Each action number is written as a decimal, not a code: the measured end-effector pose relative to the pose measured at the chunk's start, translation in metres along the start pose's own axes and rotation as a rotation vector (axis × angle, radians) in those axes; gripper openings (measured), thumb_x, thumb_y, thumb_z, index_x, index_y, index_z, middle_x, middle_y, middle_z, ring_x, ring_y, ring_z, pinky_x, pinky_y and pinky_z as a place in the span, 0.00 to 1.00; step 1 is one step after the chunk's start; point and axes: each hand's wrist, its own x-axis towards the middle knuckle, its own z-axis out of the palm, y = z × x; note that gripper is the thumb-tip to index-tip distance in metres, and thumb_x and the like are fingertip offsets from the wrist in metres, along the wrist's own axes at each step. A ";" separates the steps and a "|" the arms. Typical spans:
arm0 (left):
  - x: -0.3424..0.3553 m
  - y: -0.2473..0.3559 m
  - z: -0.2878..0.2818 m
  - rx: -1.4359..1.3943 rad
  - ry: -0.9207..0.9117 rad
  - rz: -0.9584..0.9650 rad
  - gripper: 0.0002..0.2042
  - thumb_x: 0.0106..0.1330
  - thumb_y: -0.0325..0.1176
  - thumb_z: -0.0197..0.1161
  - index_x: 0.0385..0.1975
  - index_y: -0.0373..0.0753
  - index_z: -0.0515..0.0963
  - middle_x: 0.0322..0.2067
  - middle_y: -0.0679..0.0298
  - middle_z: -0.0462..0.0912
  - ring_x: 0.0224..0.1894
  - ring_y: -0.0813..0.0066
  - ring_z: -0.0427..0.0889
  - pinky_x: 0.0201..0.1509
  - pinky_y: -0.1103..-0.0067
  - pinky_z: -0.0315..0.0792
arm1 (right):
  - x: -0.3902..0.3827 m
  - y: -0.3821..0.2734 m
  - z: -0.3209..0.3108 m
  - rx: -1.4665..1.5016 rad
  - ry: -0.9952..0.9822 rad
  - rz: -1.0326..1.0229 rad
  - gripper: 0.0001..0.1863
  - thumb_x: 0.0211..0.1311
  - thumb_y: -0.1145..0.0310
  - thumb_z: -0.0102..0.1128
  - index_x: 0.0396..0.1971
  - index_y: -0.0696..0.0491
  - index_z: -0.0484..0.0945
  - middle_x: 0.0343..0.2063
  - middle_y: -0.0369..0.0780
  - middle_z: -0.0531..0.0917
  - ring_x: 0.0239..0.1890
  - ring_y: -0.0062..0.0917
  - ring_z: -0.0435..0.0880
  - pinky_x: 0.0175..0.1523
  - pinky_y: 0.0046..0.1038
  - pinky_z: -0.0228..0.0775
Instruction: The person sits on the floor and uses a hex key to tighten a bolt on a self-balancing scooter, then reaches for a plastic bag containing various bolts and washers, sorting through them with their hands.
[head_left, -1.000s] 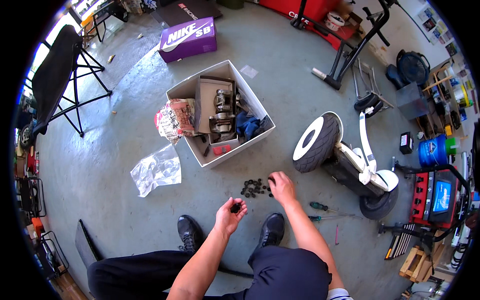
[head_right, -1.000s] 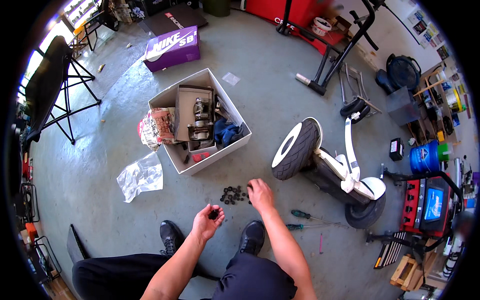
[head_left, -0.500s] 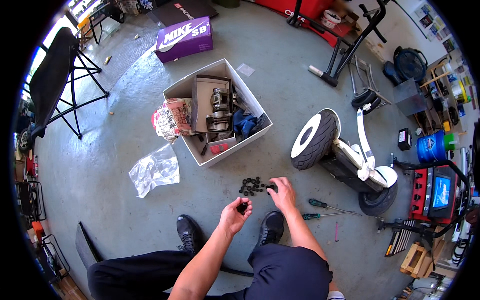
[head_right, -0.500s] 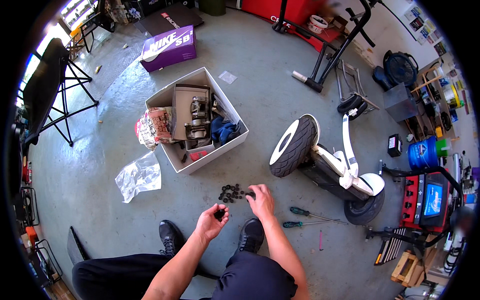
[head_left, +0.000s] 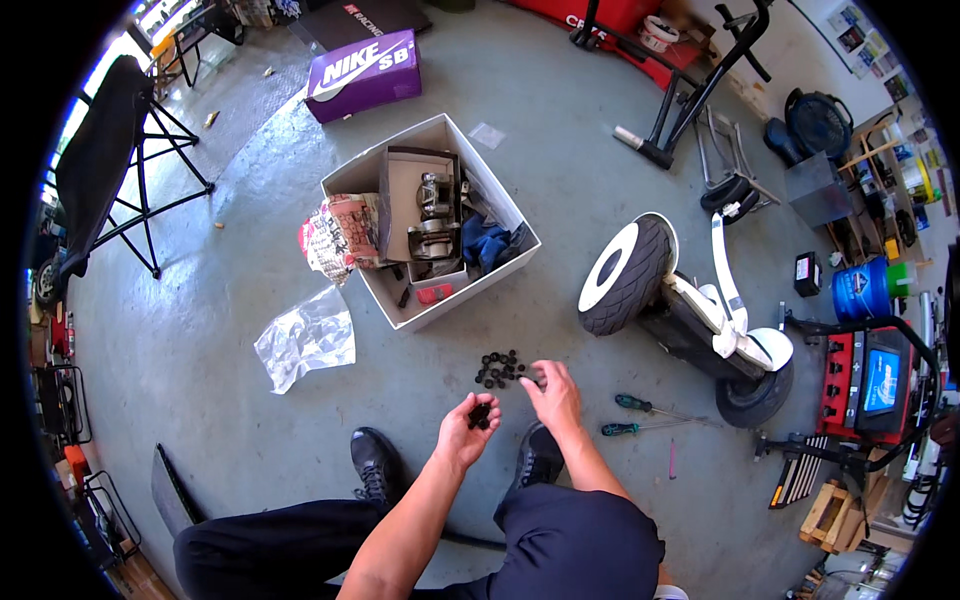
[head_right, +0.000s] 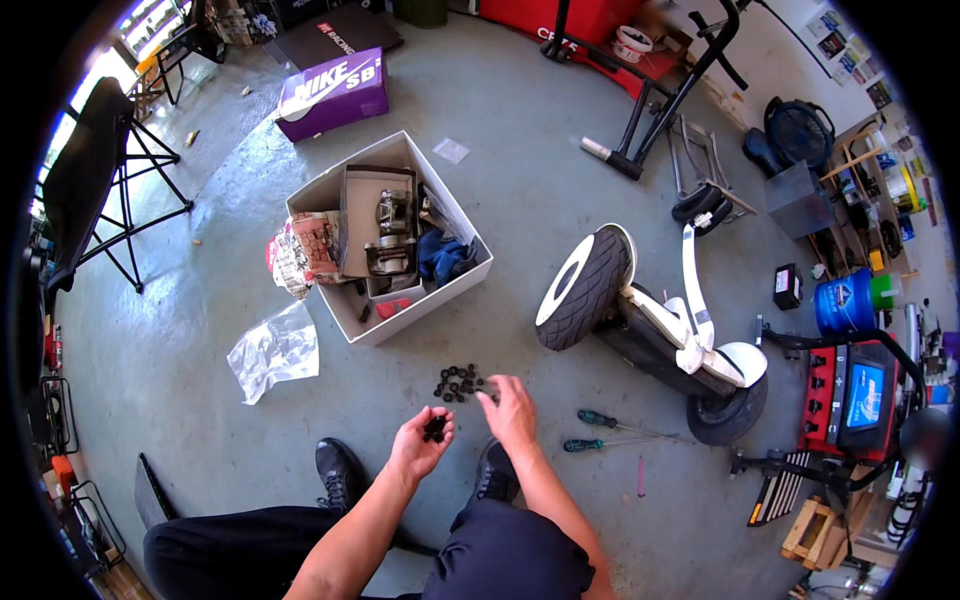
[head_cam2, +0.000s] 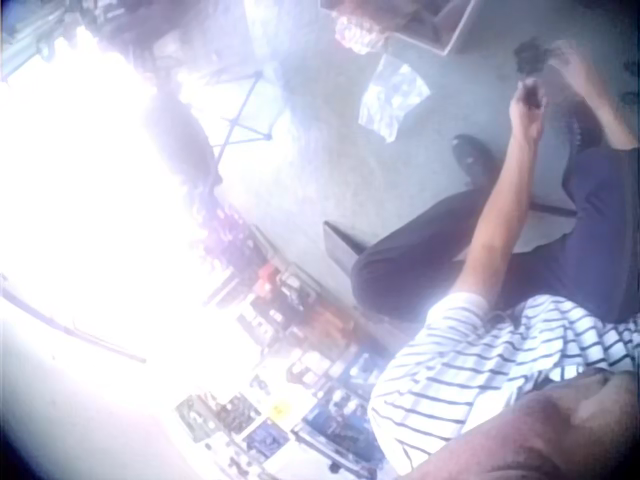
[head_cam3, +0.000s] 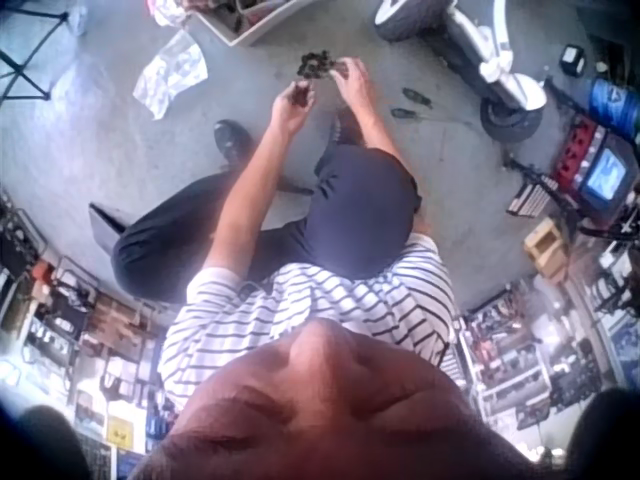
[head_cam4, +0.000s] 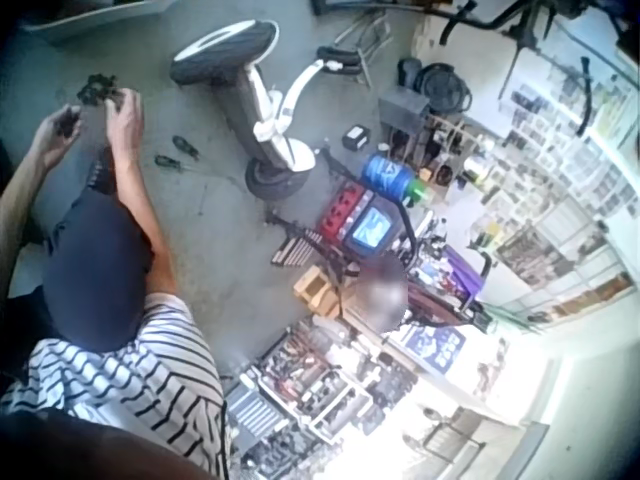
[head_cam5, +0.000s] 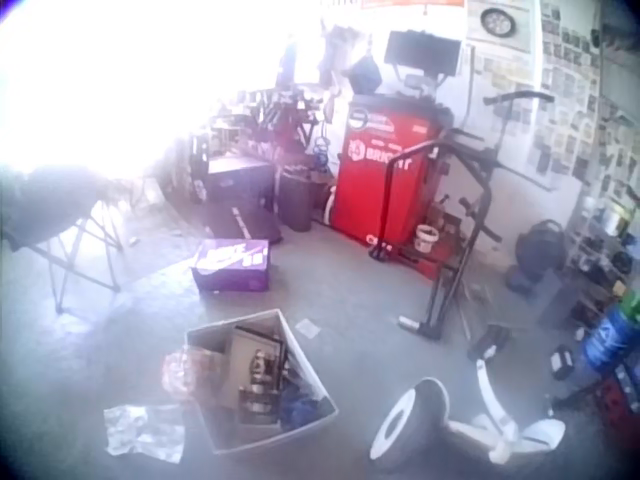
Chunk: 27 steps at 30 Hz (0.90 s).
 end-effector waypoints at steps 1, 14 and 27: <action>0.000 0.002 -0.004 0.002 -0.034 -0.020 0.15 0.80 0.40 0.51 0.42 0.34 0.79 0.43 0.53 0.84 0.43 0.62 0.84 0.49 0.69 0.81 | 0.000 0.020 0.002 -0.217 0.068 -0.041 0.16 0.56 0.66 0.75 0.42 0.55 0.83 0.37 0.42 0.83 0.40 0.34 0.86 0.46 0.34 0.79; -0.014 0.005 0.002 0.106 0.034 0.015 0.16 0.81 0.40 0.49 0.45 0.33 0.79 0.44 0.53 0.84 0.44 0.62 0.84 0.56 0.66 0.80 | 0.034 0.034 0.041 -0.210 -0.017 -0.130 0.10 0.58 0.68 0.69 0.39 0.54 0.83 0.38 0.45 0.84 0.41 0.43 0.86 0.48 0.42 0.79; -0.008 0.008 0.005 0.034 0.015 0.014 0.16 0.80 0.41 0.50 0.43 0.35 0.79 0.41 0.55 0.84 0.40 0.64 0.84 0.47 0.71 0.82 | 0.029 -0.002 0.013 0.173 -0.059 0.077 0.12 0.62 0.71 0.68 0.45 0.58 0.84 0.38 0.43 0.88 0.37 0.27 0.89 0.45 0.29 0.81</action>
